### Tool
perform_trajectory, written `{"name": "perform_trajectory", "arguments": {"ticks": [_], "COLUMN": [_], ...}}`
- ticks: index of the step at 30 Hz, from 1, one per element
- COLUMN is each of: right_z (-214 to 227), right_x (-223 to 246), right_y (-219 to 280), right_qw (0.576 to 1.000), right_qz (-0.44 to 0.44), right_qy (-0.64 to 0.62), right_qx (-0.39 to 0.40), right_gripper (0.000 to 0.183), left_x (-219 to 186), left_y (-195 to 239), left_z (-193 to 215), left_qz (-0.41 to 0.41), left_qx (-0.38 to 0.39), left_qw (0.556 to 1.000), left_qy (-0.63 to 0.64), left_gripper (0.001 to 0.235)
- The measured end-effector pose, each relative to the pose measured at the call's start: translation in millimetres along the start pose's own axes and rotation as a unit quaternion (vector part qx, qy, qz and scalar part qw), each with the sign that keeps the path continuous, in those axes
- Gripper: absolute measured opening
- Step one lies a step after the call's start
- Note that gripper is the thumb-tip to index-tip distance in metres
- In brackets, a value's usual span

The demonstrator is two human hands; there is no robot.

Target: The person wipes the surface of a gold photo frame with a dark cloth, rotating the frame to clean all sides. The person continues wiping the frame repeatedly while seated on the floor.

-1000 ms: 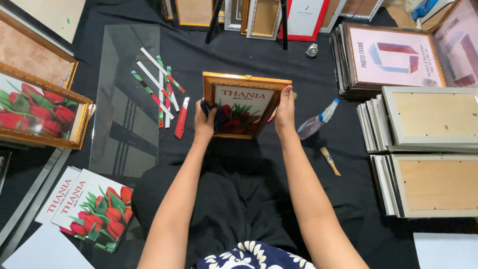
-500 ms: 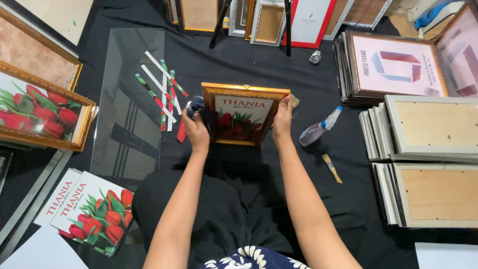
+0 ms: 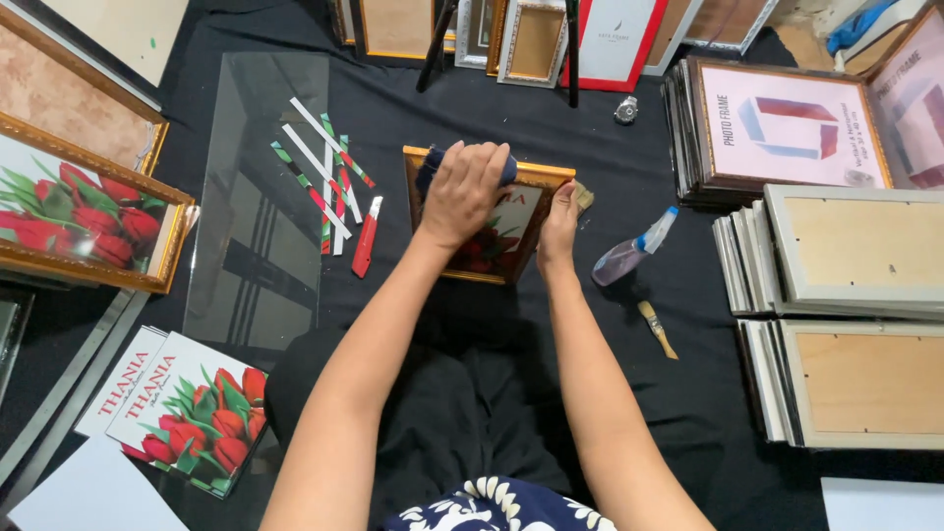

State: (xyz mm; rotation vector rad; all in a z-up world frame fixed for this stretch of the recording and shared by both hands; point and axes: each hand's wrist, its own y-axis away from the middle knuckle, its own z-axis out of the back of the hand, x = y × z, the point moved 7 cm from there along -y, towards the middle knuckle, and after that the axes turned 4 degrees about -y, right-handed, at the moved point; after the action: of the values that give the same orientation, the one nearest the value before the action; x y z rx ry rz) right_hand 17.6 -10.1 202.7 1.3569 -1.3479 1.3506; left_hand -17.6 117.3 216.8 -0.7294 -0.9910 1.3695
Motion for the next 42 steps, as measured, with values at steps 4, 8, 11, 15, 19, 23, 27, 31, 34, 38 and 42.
{"name": "perform_trajectory", "arguments": {"ticks": [4,8,11,15,19,23,27,31,34,38,42], "right_z": [2.3,10.6,8.4,21.3,25.3,1.4,-1.7,5.5,6.9,3.0,15.0], "right_x": [-5.8,-29.2,-40.6,-88.6,-106.8,-38.9,-25.4,-58.4,-54.7,-56.2,-80.5], "right_y": [0.0,-5.8,-14.5,-35.1,-41.1,-12.6,-2.1,-18.3,-24.8,-27.4,-38.1], "right_qw": [1.000,1.000,1.000,1.000,1.000,0.995,0.991,0.989,0.992,0.991,0.993], "right_qz": [0.003,-0.001,0.003,-0.002,-0.014,0.050,0.053,0.034,0.053,0.058,0.065], "right_qy": [0.003,0.014,0.022,0.017,-0.003,-0.068,-0.114,-0.147,-0.115,-0.115,-0.094], "right_qx": [-0.001,0.003,-0.001,0.000,0.011,0.043,0.043,-0.007,0.029,0.033,0.022], "right_gripper": [0.070,0.073,0.071,0.064,0.057,0.057,0.054,0.051,0.052,0.054,0.048], "left_x": [54.3,46.9,-13.0,-74.7,-44.4,11.5,-5.9,-49.0,-44.5,-53.0,-64.9], "left_y": [22.2,8.4,-20.9,-40.2,-16.6,2.4,-15.3,-41.1,-46.1,-50.9,-58.3], "left_z": [1.1,1.6,6.0,-1.6,-6.6,17.6,21.8,-5.8,-21.6,-16.2,-12.2], "left_qz": [0.003,0.056,0.037,0.002,-0.059,-0.033,0.007,-0.036,-0.032,-0.057,-0.067], "left_qx": [0.007,0.004,-0.013,-0.034,-0.040,-0.025,-0.027,-0.024,0.039,0.025,0.027], "left_qw": [1.000,0.998,0.999,0.998,0.997,0.998,0.999,0.999,0.998,0.996,0.995], "left_qy": [-0.022,-0.012,0.029,0.052,0.014,-0.038,-0.039,0.016,0.048,0.056,0.065], "left_gripper": [0.059,0.055,0.051,0.041,0.034,0.043,0.040,0.020,0.038,0.031,0.036]}}
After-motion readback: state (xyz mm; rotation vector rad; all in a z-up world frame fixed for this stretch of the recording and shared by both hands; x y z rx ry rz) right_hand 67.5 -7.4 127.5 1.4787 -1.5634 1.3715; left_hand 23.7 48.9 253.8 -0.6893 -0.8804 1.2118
